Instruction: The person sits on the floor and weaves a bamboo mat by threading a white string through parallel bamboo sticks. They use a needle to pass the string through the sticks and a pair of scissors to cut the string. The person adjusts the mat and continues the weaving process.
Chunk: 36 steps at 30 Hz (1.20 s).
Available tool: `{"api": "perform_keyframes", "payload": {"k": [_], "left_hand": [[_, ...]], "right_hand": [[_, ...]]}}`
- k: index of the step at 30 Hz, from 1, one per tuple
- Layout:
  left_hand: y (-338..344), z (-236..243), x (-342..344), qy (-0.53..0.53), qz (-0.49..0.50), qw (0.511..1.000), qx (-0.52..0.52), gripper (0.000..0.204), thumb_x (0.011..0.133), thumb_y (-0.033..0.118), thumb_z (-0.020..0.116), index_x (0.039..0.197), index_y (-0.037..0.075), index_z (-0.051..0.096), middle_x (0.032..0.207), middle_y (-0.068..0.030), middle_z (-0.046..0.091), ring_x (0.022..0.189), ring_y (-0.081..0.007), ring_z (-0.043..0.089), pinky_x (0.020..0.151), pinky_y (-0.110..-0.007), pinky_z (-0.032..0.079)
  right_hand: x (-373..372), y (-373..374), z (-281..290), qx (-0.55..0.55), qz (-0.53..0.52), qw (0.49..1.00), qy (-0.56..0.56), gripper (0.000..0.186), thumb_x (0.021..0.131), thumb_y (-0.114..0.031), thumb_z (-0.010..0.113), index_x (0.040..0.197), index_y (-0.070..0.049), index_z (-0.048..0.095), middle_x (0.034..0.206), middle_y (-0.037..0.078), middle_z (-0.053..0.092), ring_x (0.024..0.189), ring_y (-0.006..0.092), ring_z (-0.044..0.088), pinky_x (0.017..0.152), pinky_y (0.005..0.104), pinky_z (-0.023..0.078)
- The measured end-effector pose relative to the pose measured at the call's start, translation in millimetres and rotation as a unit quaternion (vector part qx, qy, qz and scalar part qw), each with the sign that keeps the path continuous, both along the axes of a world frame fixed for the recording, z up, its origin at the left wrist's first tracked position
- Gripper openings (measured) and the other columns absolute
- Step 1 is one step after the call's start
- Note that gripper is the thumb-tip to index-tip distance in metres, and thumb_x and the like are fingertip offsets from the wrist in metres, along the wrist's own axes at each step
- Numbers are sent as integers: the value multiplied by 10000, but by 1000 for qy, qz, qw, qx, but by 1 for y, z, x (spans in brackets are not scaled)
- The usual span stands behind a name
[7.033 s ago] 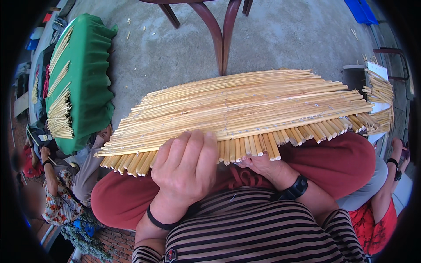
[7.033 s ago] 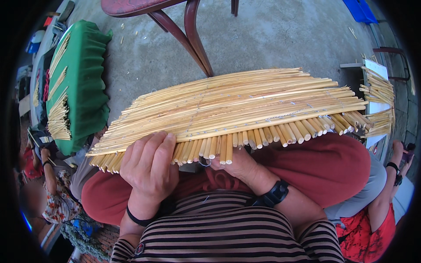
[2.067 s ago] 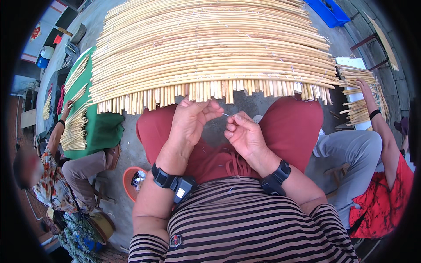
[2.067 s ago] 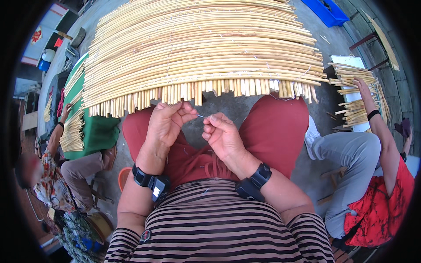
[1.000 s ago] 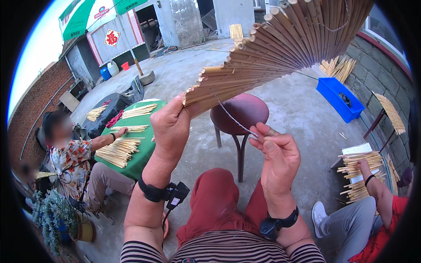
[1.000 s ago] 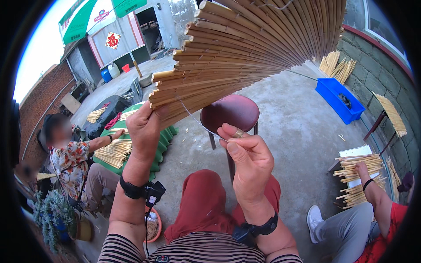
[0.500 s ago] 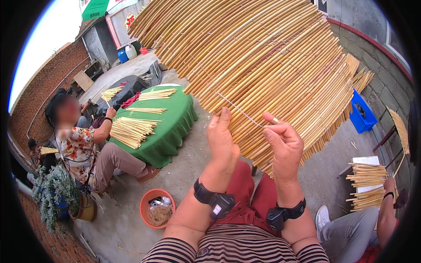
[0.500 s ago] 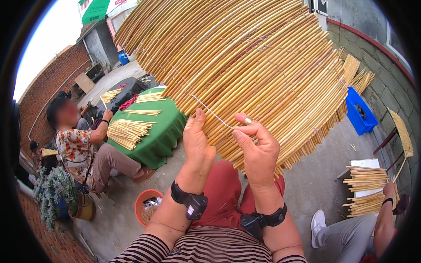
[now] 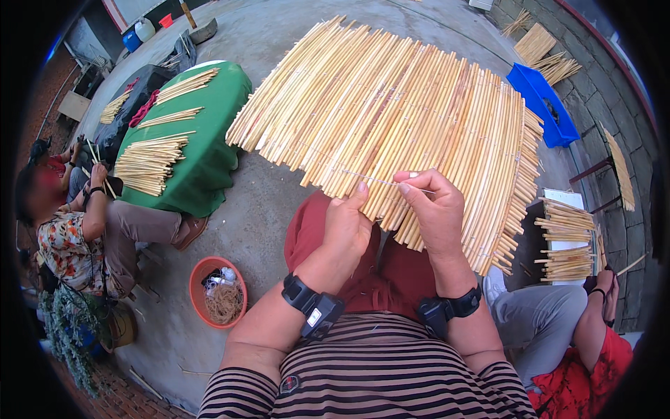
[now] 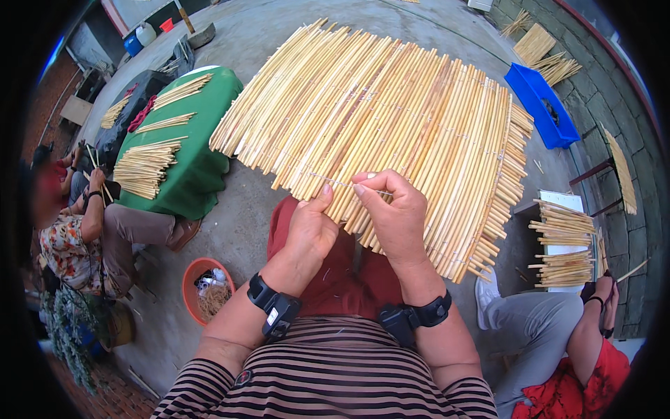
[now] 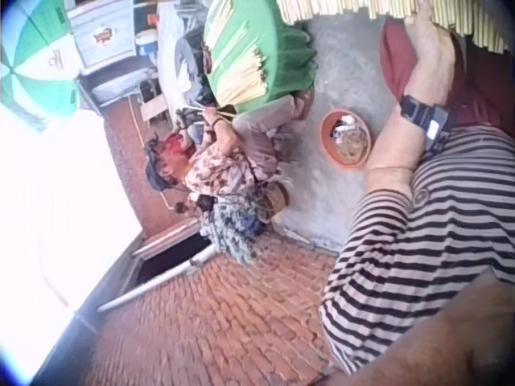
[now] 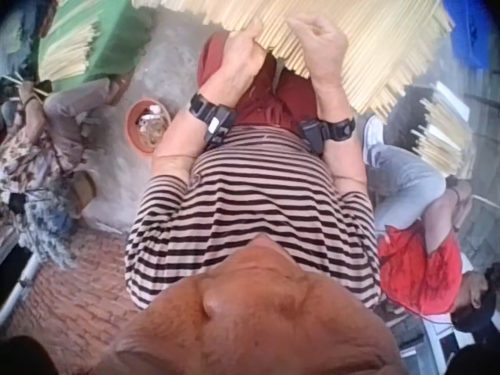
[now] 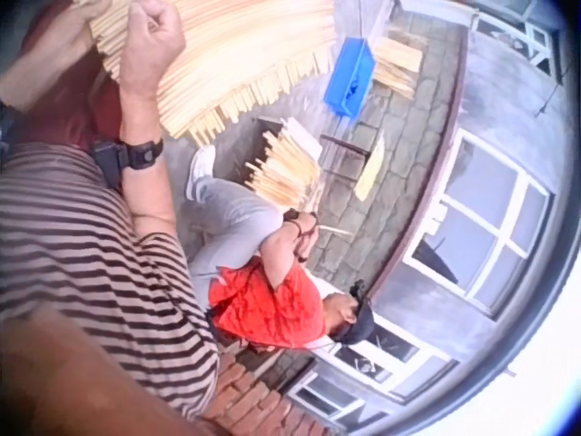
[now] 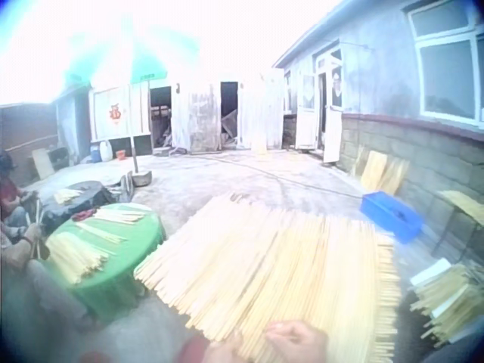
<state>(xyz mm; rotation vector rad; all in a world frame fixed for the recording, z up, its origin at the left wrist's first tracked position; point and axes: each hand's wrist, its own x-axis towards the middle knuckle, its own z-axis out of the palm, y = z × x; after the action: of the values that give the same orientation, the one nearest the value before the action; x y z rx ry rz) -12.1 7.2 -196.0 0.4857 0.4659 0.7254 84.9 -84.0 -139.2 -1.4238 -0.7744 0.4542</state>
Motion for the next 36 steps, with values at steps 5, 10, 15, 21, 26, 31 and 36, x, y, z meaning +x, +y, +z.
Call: {"api": "perform_keyframes", "payload": {"k": [5,10,15,21,26,31,36], "left_hand": [[16,37,-62,291,-363,876,129,273,1006,234,545,1161,12,586,932,-112,712,797,-189,711,682,-330,597],[26,44,-77,273,158,596,738,221,765,1,746,969,26,665,863,-119,682,729,-271,666,640,-334,535],[47,29,-40,308,138,602,724,321,715,-11,747,1023,60,693,1077,-109,648,1004,-289,619,814,-380,521],[77,23,-22,239,55,558,793,348,690,31,759,1025,95,690,1035,-84,651,955,-301,608,811,-399,502],[74,32,-12,254,-25,613,747,210,681,56,767,879,80,701,935,-65,655,911,-286,602,800,-396,490],[71,38,1,172,-49,573,800,143,701,36,742,829,55,682,852,-66,648,855,-273,614,749,-393,507],[67,43,12,214,-38,555,803,159,706,-17,744,835,41,673,845,-91,665,811,-264,651,695,-363,525]], "right_hand": [[-1,-5,21,-32,45,994,92,59,904,-6,621,886,-18,566,1062,188,687,858,162,706,637,200,536],[-5,13,20,-3,103,979,174,74,932,-29,597,895,-7,536,1015,221,688,883,223,724,618,235,584],[-7,31,18,33,136,976,166,78,953,-56,565,911,-6,522,1023,272,674,922,319,717,634,298,608],[3,36,21,79,105,981,144,122,958,-99,591,891,-22,525,974,246,692,894,296,727,567,262,564],[3,22,14,87,115,976,163,120,941,-84,625,904,5,553,852,166,685,739,214,707,556,242,541],[0,3,14,37,39,996,73,78,894,-59,676,880,2,630,799,83,653,656,133,629,545,238,509],[14,-16,2,-140,-69,947,-279,38,807,-26,709,827,-27,676,786,68,624,689,186,633,588,294,498]]}}
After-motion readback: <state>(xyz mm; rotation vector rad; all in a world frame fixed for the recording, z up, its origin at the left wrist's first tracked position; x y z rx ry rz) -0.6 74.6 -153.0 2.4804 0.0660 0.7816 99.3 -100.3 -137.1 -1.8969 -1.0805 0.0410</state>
